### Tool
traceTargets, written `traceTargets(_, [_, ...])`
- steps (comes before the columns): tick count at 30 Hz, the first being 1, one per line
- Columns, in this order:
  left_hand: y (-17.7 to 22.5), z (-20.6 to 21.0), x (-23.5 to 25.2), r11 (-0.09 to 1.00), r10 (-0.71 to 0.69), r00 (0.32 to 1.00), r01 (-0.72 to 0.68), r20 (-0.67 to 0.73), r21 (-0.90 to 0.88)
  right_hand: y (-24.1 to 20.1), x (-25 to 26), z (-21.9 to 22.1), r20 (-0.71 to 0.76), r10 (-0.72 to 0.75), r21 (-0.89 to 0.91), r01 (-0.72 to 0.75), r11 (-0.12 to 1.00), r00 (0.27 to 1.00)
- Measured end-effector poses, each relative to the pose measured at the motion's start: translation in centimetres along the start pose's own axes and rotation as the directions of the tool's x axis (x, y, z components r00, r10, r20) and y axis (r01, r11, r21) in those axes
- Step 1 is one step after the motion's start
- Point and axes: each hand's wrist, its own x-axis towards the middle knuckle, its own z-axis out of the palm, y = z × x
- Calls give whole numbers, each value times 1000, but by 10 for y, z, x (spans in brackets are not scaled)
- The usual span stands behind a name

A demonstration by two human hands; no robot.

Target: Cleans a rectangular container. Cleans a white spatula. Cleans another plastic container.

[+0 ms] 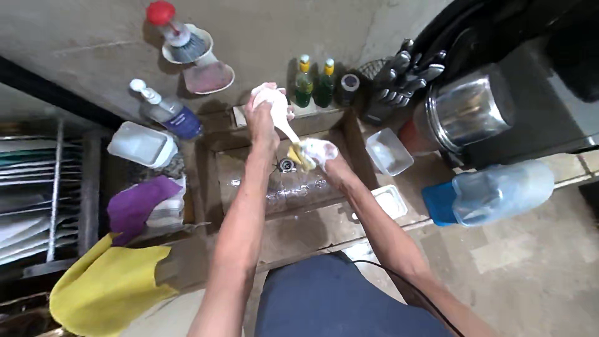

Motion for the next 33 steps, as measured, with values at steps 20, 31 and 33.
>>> traceTargets(20, [-21,-13,0,971,23,1000,-22,1,238,5,13,36,-125,43,9,-43,999,991])
traceTargets(31, [-14,-2,4,768,117,993,-69,-33,636,7,28,27,-43,-41,-174,33,984,998])
traceTargets(33, [-14,-15,15,905,85,996,-61,-39,421,9,13,27,-43,63,39,-61,997,997])
